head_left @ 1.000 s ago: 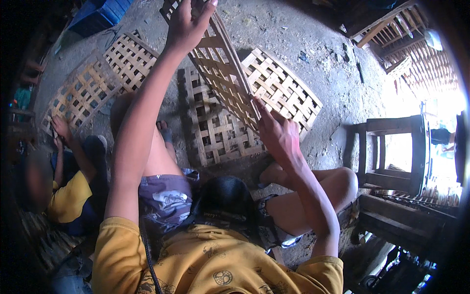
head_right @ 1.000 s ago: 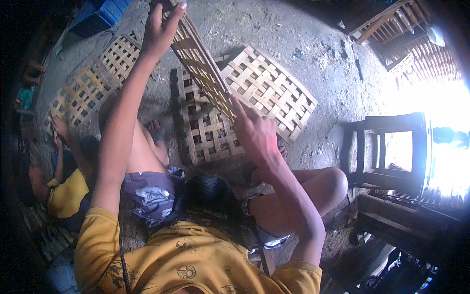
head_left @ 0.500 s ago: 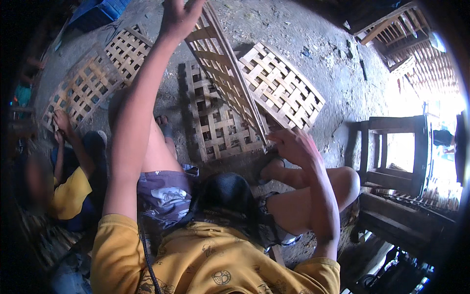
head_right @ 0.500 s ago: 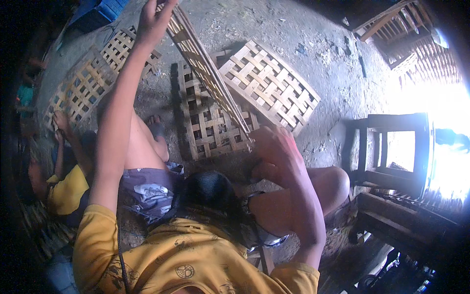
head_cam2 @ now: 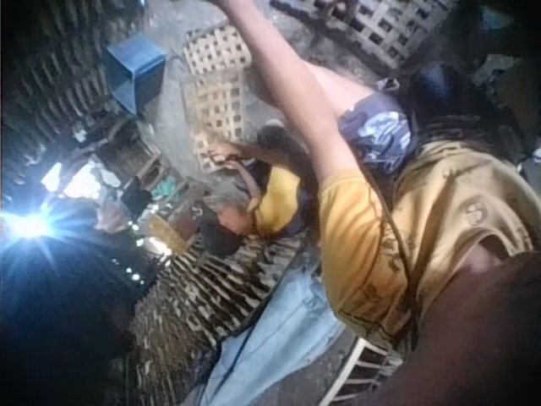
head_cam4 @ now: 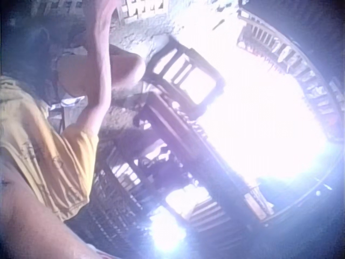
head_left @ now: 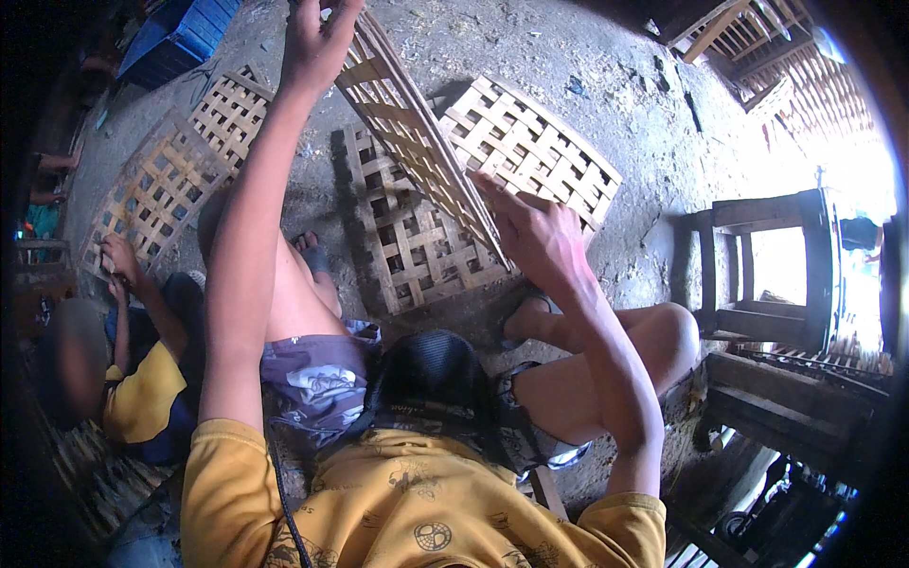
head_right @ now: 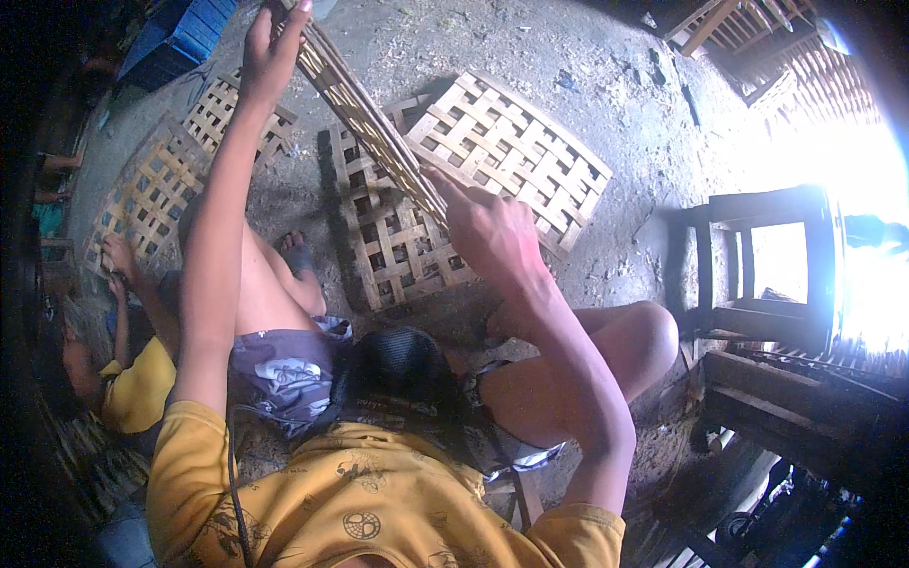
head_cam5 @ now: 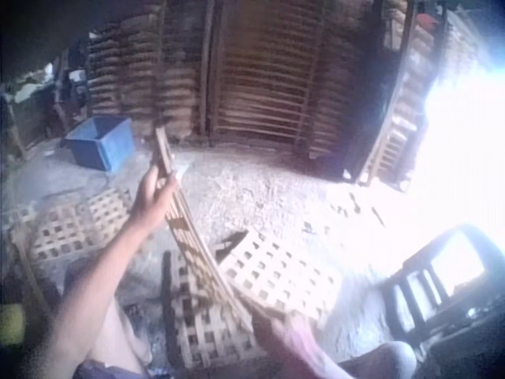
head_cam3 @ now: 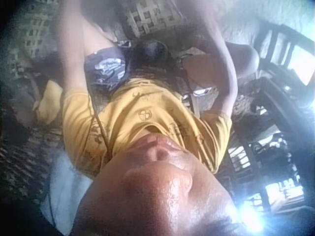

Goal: The person sits on the floor and assembles a wooden lattice panel by hand, inserting thin wooden strips into a frame and adjusting them to form a grid pattern. The person repeatedly aligns and secures the strips within the frame.

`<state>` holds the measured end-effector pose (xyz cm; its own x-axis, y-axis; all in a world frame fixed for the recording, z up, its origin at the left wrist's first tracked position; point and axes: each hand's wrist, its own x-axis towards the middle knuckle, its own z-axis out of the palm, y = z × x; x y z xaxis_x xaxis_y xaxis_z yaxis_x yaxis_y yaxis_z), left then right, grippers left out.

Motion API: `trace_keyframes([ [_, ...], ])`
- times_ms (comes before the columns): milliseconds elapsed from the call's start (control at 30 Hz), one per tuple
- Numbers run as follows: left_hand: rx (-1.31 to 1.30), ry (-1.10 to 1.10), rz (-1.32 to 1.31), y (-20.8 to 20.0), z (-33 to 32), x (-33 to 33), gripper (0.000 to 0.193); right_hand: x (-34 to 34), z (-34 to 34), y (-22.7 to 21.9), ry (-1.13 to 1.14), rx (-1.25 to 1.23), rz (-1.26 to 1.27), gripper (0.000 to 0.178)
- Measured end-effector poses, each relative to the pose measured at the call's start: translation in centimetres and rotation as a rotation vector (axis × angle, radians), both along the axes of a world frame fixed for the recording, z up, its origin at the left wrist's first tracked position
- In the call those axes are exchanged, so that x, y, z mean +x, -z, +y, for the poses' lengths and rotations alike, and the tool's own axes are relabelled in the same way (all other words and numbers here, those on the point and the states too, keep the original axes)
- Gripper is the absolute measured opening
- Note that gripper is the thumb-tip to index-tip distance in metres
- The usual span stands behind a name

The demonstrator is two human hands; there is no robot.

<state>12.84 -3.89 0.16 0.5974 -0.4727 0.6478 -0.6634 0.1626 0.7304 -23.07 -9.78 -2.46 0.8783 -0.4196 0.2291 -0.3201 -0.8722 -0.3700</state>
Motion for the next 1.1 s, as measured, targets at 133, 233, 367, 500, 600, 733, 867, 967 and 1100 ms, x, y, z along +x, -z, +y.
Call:
trace_keyframes([
  [133, 0.033, -0.027, 0.035, 0.2, 0.1, -0.1, 0.037, 0.1, 0.9, 1.5, 0.03, -0.034, 0.179, 0.056],
  [233, 0.081, -0.029, 0.103, -0.3, 0.4, -0.3, 0.038, 0.5, 1.2, 2.8, 0.023, -0.06, 0.111, 0.06],
  [367, 0.054, -0.057, 0.009, 0.0, 0.2, 0.0, 0.039, 0.5, 1.7, 2.4, 0.056, -0.041, 0.079, 0.061],
  [500, 0.1, -0.034, 0.043, -1.0, 1.9, 0.2, 0.037, 0.9, 1.7, 3.4, -0.043, 0.011, -0.006, 0.069],
  [600, 0.009, 0.058, 0.102, -0.4, -0.5, -0.7, 0.036, -0.3, 1.1, 2.5, -0.005, -0.032, 0.022, 0.07],
  [733, 0.049, 0.05, 0.122, -0.7, 0.1, -0.6, 0.034, 0.0, 1.1, 3.5, -0.032, -0.044, -0.047, 0.072],
  [867, 0.053, 0.029, 0.16, -1.1, 0.2, -0.7, 0.035, -0.4, 0.7, 5.0, -0.019, -0.059, -0.065, 0.068],
  [967, 0.039, 0.03, 0.141, -1.3, 0.4, -0.5, 0.037, -0.3, 0.7, 4.2, -0.003, -0.075, 0.005, 0.063],
  [1100, 0.034, -0.012, 0.0, -1.7, 0.3, -0.6, 0.036, -0.1, 0.5, 3.3, -0.03, -0.134, 0.034, 0.06],
])
